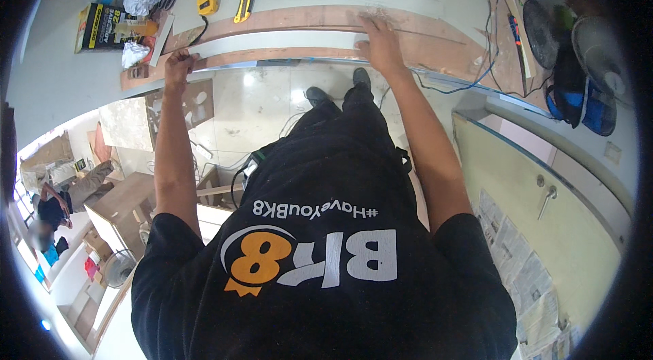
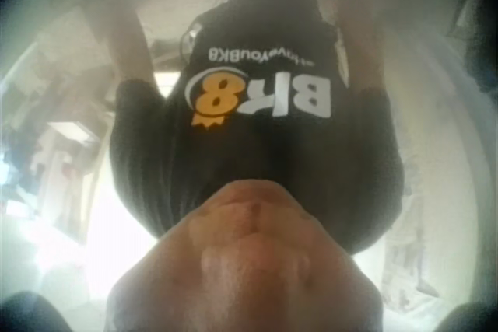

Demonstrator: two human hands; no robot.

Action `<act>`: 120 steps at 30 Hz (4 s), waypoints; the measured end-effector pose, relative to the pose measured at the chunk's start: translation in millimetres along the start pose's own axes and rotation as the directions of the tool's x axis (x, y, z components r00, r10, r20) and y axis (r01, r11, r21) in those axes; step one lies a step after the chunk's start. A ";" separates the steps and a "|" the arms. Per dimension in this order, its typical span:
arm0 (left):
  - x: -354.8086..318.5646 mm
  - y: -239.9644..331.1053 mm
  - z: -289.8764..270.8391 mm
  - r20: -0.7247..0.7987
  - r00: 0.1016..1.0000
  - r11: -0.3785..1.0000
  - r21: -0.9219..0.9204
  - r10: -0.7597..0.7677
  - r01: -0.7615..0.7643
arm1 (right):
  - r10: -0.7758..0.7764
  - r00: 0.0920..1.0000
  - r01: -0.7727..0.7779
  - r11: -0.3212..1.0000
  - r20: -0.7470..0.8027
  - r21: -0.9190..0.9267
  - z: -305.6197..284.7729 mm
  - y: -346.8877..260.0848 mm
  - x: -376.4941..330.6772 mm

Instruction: The person handles white cabinet panels and wooden trim pieces, aligning and fitting them together on a workbench. They use a sanding block to smooth edges and a tape measure to check dimensions, while other workers are visible in the background.

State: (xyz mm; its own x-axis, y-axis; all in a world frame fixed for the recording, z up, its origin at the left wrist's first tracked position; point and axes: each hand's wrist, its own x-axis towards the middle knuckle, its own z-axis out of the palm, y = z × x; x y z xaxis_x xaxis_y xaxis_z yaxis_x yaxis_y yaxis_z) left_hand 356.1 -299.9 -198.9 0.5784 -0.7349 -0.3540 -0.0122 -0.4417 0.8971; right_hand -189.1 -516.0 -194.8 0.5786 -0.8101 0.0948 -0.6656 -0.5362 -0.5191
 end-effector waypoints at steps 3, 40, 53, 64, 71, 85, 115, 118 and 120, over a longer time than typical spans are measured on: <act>-3.4 14.5 0.3 0.067 0.988 0.984 0.095 0.142 -0.148 | 0.037 0.989 -0.030 0.998 0.141 -0.055 -10.7 -1.1 15.2; -15.3 -14.0 5.4 0.210 0.900 0.742 0.511 0.382 -0.434 | -0.187 0.981 0.190 0.979 -0.046 0.070 -2.5 34.3 -18.2; -3.6 -25.3 -5.2 0.346 0.789 0.295 0.790 0.508 -0.537 | -0.103 0.995 0.096 0.969 0.016 0.227 0.1 47.0 -18.7; -8.4 -7.6 -10.5 0.395 0.841 0.241 0.833 0.369 -0.497 | -0.264 0.959 0.240 0.950 0.103 0.200 -7.4 65.6 -19.1; -1.5 1.8 -15.3 0.443 0.840 0.242 0.818 0.313 -0.522 | -0.316 0.948 0.310 0.945 0.046 0.102 -3.2 73.9 -31.2; -0.6 2.7 -13.9 0.436 0.849 0.273 0.813 0.300 -0.514 | -0.331 0.925 0.319 0.943 0.185 0.094 -24.4 102.2 -49.6; -8.8 -15.2 -121.4 0.546 0.832 0.180 0.812 0.098 -0.555 | -0.143 0.990 0.137 0.967 0.012 0.215 -3.3 62.6 -29.4; -10.6 -12.4 -110.8 0.581 0.798 0.192 0.774 0.160 -0.603 | -0.089 0.996 0.083 0.977 0.024 0.199 -3.5 55.4 -34.4; -9.0 -11.3 -101.7 0.584 0.797 0.242 0.760 0.152 -0.603 | -0.064 0.997 0.058 0.983 0.033 0.173 -4.3 52.8 -32.9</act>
State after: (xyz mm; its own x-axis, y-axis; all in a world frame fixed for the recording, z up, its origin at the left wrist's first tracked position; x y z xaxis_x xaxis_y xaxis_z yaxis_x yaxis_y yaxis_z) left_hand 433.9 -235.9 -179.0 -0.0175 -0.9537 -0.3003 -0.9716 -0.0546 0.2301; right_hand -245.3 -518.7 -221.7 0.6354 -0.7657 0.1000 -0.5394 -0.5327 -0.6521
